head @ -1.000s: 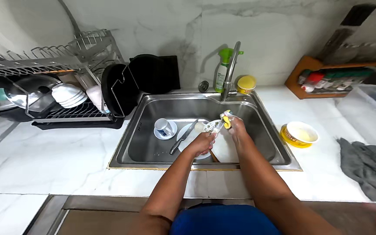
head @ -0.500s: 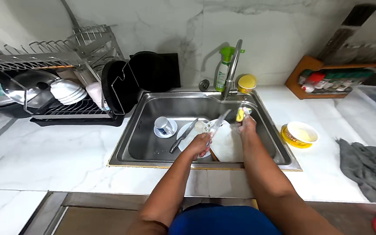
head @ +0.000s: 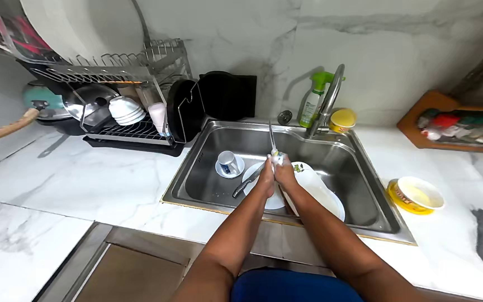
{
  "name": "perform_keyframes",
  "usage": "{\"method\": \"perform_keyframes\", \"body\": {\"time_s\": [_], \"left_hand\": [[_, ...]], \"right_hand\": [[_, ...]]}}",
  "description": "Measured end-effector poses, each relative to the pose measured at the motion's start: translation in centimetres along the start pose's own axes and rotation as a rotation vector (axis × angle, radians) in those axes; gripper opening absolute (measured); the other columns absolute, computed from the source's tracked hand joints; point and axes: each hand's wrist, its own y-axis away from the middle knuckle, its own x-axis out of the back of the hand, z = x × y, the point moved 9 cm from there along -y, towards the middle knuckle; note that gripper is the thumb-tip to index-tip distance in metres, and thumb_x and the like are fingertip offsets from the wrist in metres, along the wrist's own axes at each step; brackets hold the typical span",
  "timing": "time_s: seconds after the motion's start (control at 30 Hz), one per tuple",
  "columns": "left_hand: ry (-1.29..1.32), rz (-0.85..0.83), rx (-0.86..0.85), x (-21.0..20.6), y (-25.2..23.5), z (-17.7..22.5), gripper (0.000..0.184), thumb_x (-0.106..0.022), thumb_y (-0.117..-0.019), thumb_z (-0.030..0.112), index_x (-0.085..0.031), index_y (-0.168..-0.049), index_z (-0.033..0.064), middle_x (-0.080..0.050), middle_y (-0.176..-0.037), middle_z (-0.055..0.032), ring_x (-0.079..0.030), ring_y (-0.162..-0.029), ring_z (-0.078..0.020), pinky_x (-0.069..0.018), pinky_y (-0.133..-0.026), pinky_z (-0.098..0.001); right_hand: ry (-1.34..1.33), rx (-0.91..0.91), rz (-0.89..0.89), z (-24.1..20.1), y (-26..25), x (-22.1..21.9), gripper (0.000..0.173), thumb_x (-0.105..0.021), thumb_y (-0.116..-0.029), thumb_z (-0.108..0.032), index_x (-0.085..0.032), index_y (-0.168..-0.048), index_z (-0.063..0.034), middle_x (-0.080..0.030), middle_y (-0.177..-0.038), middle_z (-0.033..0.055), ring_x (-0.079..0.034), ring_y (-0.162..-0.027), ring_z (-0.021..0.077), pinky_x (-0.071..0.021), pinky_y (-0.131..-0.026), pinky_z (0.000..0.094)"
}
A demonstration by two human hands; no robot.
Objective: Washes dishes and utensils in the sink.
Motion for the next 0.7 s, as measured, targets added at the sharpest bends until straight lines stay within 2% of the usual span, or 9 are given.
{"method": "perform_keyframes", "body": {"time_s": [0.1,0.2,0.23,0.3,0.33,0.37,0.47,0.6,0.7], "left_hand": [[-0.075,-0.018,0.017,-0.6,0.0,-0.5,0.064,-0.019,-0.1122,0.05,-0.046,-0.148,0.0042,-0.057,-0.139,-0.0185,-0.057,-0.123,-0.0257,-0.0491,-0.102,-0.044],[-0.168,0.006,0.003,-0.4,0.0,-0.7,0.061,-0.024,-0.1131,0.046,-0.043,-0.149,0.0007,-0.055,-0.141,-0.0219,-0.057,-0.127,-0.0281,-0.0483,-0.107,-0.0455],[-0.141,0.047,0.002,-0.1,0.0,-0.5,0.057,-0.028,-0.1132,0.044,-0.047,-0.145,0.0011,-0.059,-0.134,-0.0206,-0.06,-0.119,-0.0267,-0.0504,-0.102,-0.0439],[-0.06,0.08,-0.009,0.6,-0.1,0.2,0.048,-0.036,-0.112,0.043,-0.057,-0.132,0.0051,-0.063,-0.104,-0.0109,-0.061,-0.089,-0.0178,-0.0531,-0.079,-0.0345],[-0.004,0.026,-0.01,0.7,-0.2,0.6,0.046,-0.037,-0.1116,0.043,-0.058,-0.132,0.0071,-0.065,-0.099,-0.0085,-0.062,-0.084,-0.0162,-0.0544,-0.076,-0.0332],[0.045,-0.047,0.0,0.7,-0.3,0.9,0.047,-0.035,-0.1116,0.044,-0.058,-0.133,0.0094,-0.068,-0.102,-0.008,-0.065,-0.087,-0.0165,-0.0562,-0.079,-0.0339],[0.12,-0.168,0.036,0.9,-0.5,1.3,0.054,-0.028,-0.1113,0.049,-0.062,-0.129,0.0123,-0.071,-0.103,-0.0072,-0.068,-0.086,-0.0165,-0.0582,-0.076,-0.0333],[0.195,-0.316,-0.003,-0.1,-0.3,1.8,0.046,-0.028,-0.1127,0.038,-0.06,-0.132,0.0115,-0.071,-0.108,-0.0067,-0.068,-0.084,-0.0123,-0.0576,-0.072,-0.0266],[0.057,-0.21,0.044,-1.0,-0.5,0.3,0.044,-0.031,-0.1127,0.041,-0.057,-0.139,0.0173,-0.071,-0.109,-0.0056,-0.064,-0.069,-0.0103,-0.053,-0.057,-0.0246]], "right_hand": [[0.186,-0.061,0.04,0.2,-0.2,1.0,0.037,-0.053,-0.1048,-0.014,-0.058,-0.135,0.0083,-0.063,-0.13,0.0308,-0.06,-0.126,0.041,-0.0444,-0.111,0.0538],[0.254,-0.083,0.021,0.5,0.0,0.9,0.034,-0.058,-0.1028,-0.018,-0.064,-0.128,0.0049,-0.066,-0.125,0.0295,-0.061,-0.124,0.0423,-0.045,-0.108,0.0573],[0.219,-0.073,0.018,0.6,0.0,0.8,0.033,-0.06,-0.1016,-0.017,-0.065,-0.125,0.0049,-0.067,-0.122,0.0291,-0.063,-0.12,0.0417,-0.0473,-0.105,0.0578],[-0.059,-0.065,0.015,1.3,0.4,0.4,0.028,-0.057,-0.1025,-0.011,-0.063,-0.123,0.0062,-0.068,-0.11,0.0243,-0.067,-0.1,0.0319,-0.0553,-0.089,0.0486],[-0.297,-0.098,-0.006,1.6,0.9,0.0,0.024,-0.051,-0.1053,-0.01,-0.06,-0.123,0.0039,-0.065,-0.1,0.0166,-0.064,-0.085,0.0218,-0.0559,-0.075,0.0388],[-0.552,-0.168,-0.057,1.6,1.7,-0.4,0.024,-0.046,-0.1083,-0.012,-0.056,-0.125,0.0007,-0.063,-0.097,0.0119,-0.063,-0.08,0.0173,-0.0561,-0.07,0.0343],[-1.113,-0.406,-0.256,1.8,3.8,-1.5,0.025,-0.039,-0.1103,-0.021,-0.055,-0.122,-0.0048,-0.066,-0.094,0.0124,-0.068,-0.078,0.0194,-0.0607,-0.066,0.0335],[-1.273,-0.383,-0.441,1.0,3.8,-1.7,0.041,-0.026,-0.1123,-0.034,-0.058,-0.108,-0.0077,-0.062,-0.076,0.006,-0.056,-0.054,0.008,-0.0464,-0.045,0.0184],[-0.952,-0.369,-0.227,2.1,2.8,-0.8,0.039,-0.032,-0.1124,-0.036,-0.057,-0.096,-0.0103,-0.052,-0.062,0.0003,-0.044,-0.045,0.0072,-0.0377,-0.04,0.0217]]}}
